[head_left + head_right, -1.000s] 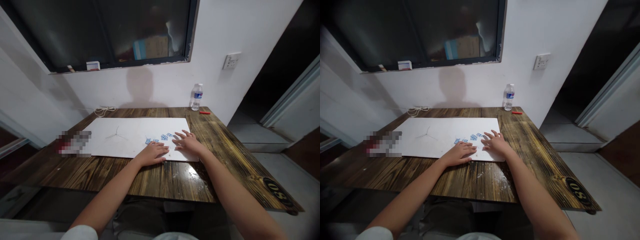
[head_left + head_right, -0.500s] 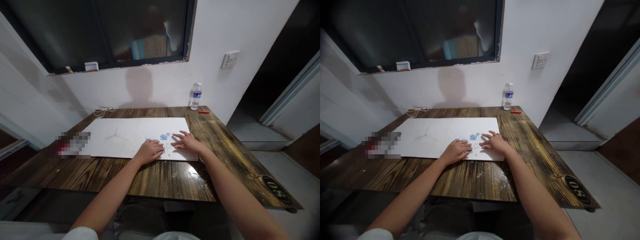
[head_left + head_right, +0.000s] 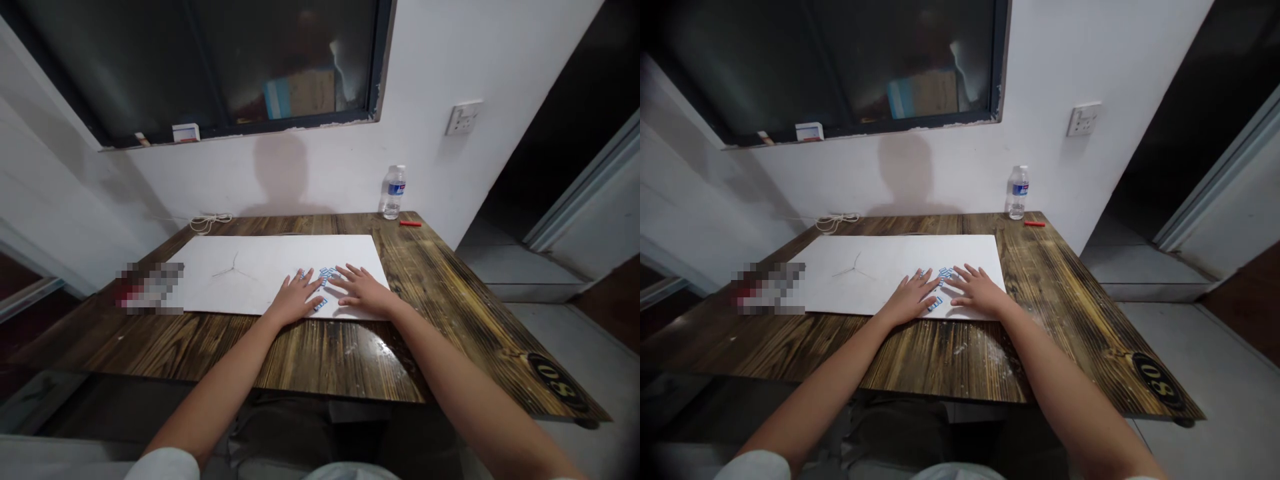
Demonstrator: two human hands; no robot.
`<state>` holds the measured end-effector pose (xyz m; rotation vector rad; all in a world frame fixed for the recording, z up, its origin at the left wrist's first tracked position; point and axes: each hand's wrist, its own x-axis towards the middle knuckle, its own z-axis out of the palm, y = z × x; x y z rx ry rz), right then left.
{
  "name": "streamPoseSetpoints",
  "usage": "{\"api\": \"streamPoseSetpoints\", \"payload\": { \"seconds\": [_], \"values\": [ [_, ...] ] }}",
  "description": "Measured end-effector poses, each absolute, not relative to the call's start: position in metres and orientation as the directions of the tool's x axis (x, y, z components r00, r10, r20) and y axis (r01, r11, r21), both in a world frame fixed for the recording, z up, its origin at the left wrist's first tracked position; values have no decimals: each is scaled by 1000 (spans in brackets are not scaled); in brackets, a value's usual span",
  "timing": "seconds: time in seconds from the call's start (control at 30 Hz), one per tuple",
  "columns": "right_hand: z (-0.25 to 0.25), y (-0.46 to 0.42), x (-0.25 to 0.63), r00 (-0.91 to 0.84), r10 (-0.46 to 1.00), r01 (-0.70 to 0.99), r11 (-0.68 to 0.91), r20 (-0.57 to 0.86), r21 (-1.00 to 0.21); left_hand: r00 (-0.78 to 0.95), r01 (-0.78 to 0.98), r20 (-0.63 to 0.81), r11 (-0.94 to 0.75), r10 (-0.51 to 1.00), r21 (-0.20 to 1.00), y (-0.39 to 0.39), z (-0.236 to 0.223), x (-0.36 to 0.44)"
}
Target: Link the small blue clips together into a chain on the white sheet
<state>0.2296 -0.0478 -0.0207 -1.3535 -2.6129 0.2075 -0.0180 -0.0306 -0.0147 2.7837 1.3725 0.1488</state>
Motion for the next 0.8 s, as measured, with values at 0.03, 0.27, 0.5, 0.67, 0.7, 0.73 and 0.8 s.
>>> {"api": "streamPoseSetpoints", "payload": {
  "seconds": [0.03, 0.27, 0.5, 0.67, 0.7, 0.73, 0.8],
  "values": [
    [-21, -47, 228, -558, 821, 796, 571, 124, -201, 579, 807, 95, -586, 809, 73, -30, -15, -18],
    [-23, -46, 221, -568, 813, 792, 582, 125, -184, 466, 879, 115, -474, 877, 55, -25, -19, -18],
    [-21, -49, 222, -507, 851, 833, 525, 137, -176, 529, 843, 100, -535, 843, 51, -25, -20, -18],
    [-24, -48, 217, -580, 803, 779, 596, 135, -197, 436, 896, 128, -443, 891, 34, -22, -24, -17],
    [-24, -48, 216, -583, 803, 778, 596, 127, -197, 438, 895, 128, -445, 890, 25, -22, -25, -17],
    [-25, -47, 216, -579, 806, 783, 591, 120, -193, 437, 896, 130, -443, 890, 20, -22, -25, -17],
    [-25, -47, 217, -553, 825, 805, 565, 117, -180, 417, 905, 133, -424, 899, 24, -23, -25, -18]
  ]
}}
